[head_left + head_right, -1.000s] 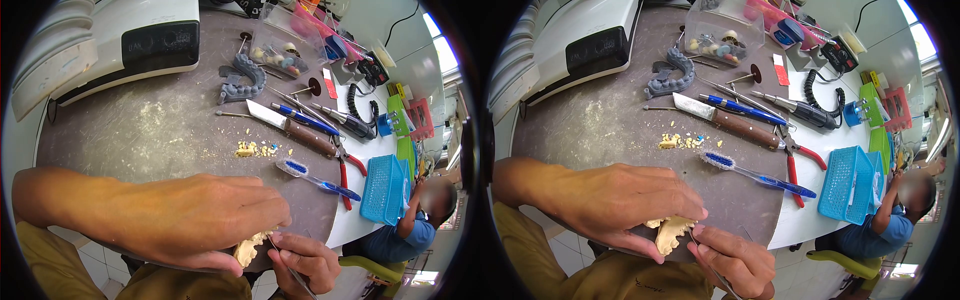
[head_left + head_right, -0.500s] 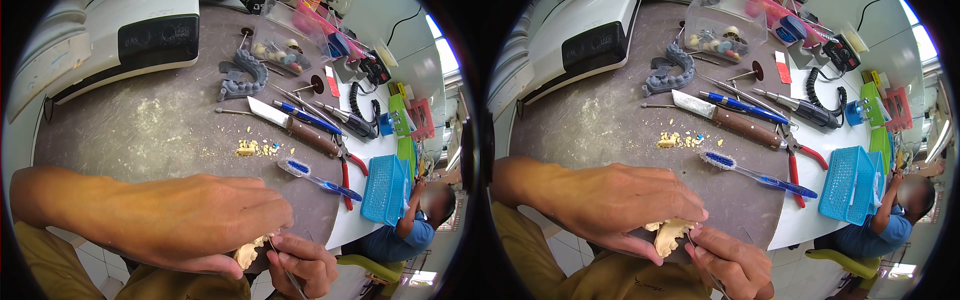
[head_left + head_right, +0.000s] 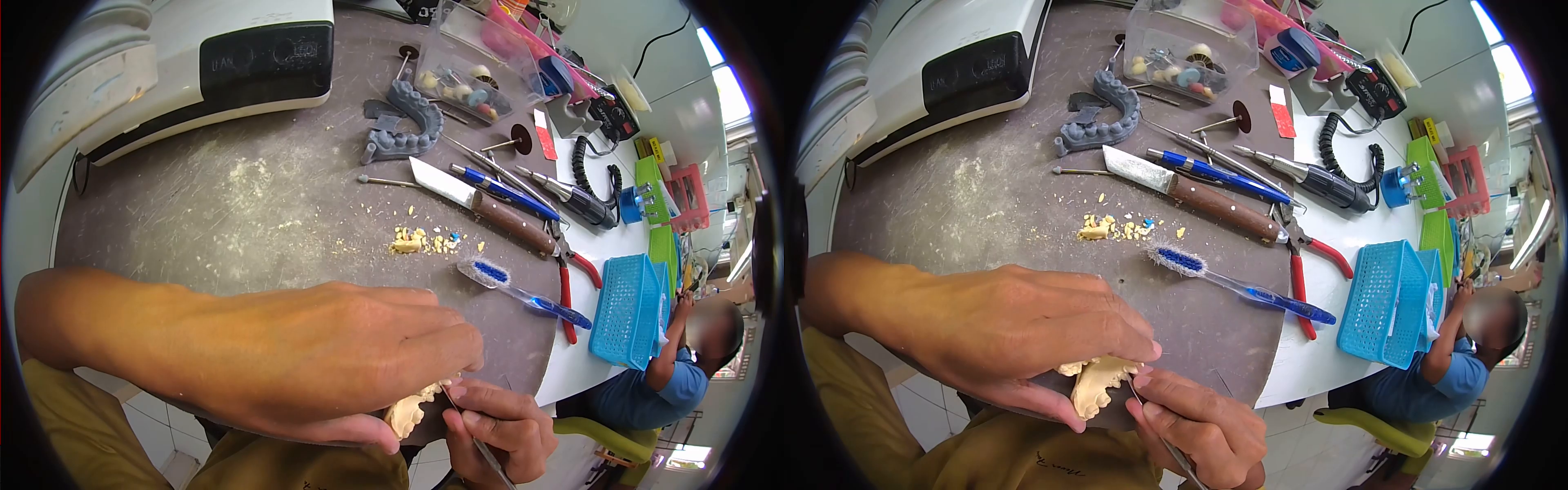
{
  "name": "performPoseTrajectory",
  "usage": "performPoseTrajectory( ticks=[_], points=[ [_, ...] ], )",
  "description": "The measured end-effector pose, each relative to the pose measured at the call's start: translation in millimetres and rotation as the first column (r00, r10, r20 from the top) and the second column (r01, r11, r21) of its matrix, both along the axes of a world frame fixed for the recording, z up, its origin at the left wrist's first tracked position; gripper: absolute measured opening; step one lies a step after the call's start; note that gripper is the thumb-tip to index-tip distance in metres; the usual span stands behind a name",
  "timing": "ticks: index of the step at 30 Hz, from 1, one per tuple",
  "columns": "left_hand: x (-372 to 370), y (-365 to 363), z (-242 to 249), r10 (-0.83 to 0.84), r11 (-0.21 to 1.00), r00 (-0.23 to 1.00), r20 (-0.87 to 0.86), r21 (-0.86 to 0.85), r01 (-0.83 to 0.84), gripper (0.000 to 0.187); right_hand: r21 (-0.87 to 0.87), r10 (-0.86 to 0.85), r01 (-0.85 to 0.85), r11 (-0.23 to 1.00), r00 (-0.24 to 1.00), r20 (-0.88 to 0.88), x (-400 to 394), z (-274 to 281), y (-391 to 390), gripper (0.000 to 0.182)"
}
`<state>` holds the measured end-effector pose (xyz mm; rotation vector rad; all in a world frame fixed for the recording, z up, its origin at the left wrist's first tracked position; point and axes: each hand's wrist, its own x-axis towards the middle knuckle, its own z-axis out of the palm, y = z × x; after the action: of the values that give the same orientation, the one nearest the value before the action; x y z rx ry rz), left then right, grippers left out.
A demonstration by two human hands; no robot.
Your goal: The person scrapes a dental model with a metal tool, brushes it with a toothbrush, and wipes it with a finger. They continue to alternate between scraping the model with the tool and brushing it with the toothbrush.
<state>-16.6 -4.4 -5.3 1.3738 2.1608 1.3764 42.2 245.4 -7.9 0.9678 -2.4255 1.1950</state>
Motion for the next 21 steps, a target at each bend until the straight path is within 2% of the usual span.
performPoseTrajectory(
  ticks=[6,9,21],
  points=[
    [0.6,1.2,-0.4,0.017,1.0,1.0,-0.019,0.015,-0.017,0.068,0.072,-0.042,0.046,0.996,0.998,-0.049,1.1,-5.4,2.7,0.029],
    [1.5,2.1,0.0,0.028,0.999,1.0,-0.005,0.017,-0.028,0.068,0.023,-0.01,0.009,1.0,1.0,0.013,2.5,3.4,-3.2,0.03],
    [9.4,5.7,2.6,0.08,0.997,0.997,-0.002,-0.018,-0.08,0.064,-0.024,-0.121,0.12,0.993,0.99,-0.077,7.5,-4.4,-14.8,0.028]
  ],
)
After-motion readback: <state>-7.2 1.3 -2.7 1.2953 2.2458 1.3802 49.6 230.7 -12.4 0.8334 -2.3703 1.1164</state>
